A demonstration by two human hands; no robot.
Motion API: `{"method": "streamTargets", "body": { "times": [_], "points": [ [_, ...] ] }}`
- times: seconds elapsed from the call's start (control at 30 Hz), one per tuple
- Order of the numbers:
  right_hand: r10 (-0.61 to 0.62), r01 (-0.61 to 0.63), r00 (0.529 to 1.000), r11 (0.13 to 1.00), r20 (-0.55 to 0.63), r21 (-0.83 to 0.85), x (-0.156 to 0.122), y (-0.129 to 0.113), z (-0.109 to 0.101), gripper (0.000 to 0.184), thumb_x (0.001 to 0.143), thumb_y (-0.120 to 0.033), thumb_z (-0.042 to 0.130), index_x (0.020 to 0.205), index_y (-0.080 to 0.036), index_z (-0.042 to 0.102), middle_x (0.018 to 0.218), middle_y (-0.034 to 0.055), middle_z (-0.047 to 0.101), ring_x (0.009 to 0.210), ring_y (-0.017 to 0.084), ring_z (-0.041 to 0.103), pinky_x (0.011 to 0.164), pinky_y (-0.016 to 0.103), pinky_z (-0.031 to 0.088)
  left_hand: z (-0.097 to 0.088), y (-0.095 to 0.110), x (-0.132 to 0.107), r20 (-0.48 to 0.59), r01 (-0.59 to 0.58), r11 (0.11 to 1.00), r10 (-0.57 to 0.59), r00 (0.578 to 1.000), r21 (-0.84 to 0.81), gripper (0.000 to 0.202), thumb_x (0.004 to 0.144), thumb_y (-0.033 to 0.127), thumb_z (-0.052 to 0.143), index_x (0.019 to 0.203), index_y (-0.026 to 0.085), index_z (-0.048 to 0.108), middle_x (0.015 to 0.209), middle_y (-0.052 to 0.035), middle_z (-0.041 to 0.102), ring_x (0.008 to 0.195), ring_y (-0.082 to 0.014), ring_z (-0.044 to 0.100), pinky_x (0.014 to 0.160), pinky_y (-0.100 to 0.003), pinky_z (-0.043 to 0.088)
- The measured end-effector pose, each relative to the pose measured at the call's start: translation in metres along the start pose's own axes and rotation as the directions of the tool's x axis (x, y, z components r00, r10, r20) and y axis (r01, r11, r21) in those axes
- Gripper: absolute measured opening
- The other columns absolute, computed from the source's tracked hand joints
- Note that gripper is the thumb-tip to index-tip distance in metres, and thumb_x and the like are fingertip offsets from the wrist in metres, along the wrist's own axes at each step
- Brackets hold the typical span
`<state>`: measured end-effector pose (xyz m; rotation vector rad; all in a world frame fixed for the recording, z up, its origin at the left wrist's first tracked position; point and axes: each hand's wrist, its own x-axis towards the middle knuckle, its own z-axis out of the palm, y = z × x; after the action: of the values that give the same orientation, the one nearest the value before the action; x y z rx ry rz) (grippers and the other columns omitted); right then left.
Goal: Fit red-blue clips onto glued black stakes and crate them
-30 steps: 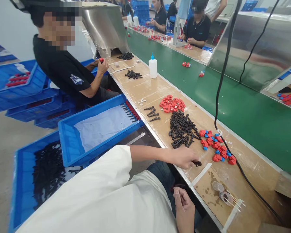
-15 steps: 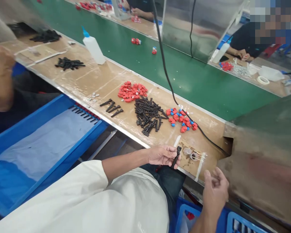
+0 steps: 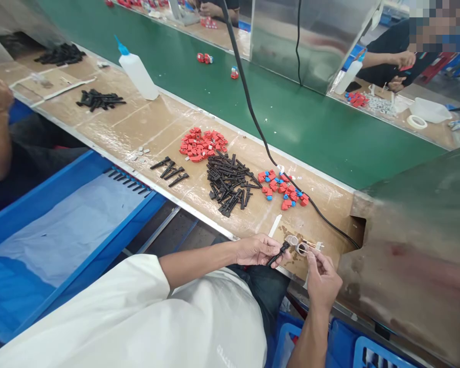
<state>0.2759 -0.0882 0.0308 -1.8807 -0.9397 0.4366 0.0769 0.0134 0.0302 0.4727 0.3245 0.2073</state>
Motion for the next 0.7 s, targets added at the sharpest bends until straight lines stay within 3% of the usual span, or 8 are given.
{"method": "streamTargets", "body": {
  "times": [0.27, 0.4, 0.53, 0.7],
  "points": [
    [-0.208, 0.213, 0.977, 0.969, 0.052, -0.124, 0.002, -0.009, 0.006, 0.034, 0.089, -0.047, 0.062, 0.095, -0.018, 0.079, 0.087, 0.0069, 0.072, 0.06, 0.014, 0.057, 0.06, 0.028, 0.048, -0.005, 0.004, 0.002, 0.052, 0.043, 0.999, -0.043, 0.998, -0.004, 0.063, 0.063, 0.038, 0.093, 0.113, 0.009, 0.07, 0.073, -0.0034, 0.067, 0.062, -0.0102, 0.066, 0.043, -0.016, 0.033],
    [-0.238, 0.24, 0.971, 0.955, 0.028, -0.173, 0.002, -0.01, 0.0, 0.032, 0.093, -0.044, 0.059, 0.095, -0.019, 0.078, 0.089, 0.0073, 0.072, 0.076, 0.018, 0.065, 0.07, 0.028, 0.05, -0.006, 0.008, 0.002, 0.039, 0.066, 0.998, -0.065, 0.997, -0.009, 0.056, 0.063, 0.036, 0.092, 0.107, 0.01, 0.068, 0.074, -0.0036, 0.069, 0.058, -0.0128, 0.069, 0.04, -0.016, 0.035],
    [-0.266, 0.276, 0.961, 0.942, 0.076, -0.192, 0.002, -0.01, -0.007, 0.031, 0.096, -0.042, 0.055, 0.096, -0.019, 0.076, 0.092, 0.0076, 0.071, 0.086, 0.02, 0.068, 0.08, 0.031, 0.05, -0.004, 0.011, 0.002, 0.008, 0.061, 0.998, -0.061, 0.998, -0.008, 0.049, 0.067, 0.037, 0.089, 0.101, 0.01, 0.066, 0.072, -0.0031, 0.067, 0.053, -0.0121, 0.067, 0.037, -0.016, 0.032],
    [-0.279, 0.308, 0.947, 0.93, 0.159, -0.2, 0.001, -0.01, -0.007, 0.036, 0.096, -0.046, 0.052, 0.096, -0.019, 0.076, 0.091, 0.0082, 0.072, 0.085, 0.021, 0.067, 0.078, 0.032, 0.051, -0.001, 0.01, 0.005, 0.007, 0.064, 0.998, -0.064, 0.998, -0.013, 0.051, 0.065, 0.038, 0.09, 0.101, 0.012, 0.065, 0.072, -0.002, 0.067, 0.056, -0.013, 0.068, 0.039, -0.016, 0.037]
  ]
}}
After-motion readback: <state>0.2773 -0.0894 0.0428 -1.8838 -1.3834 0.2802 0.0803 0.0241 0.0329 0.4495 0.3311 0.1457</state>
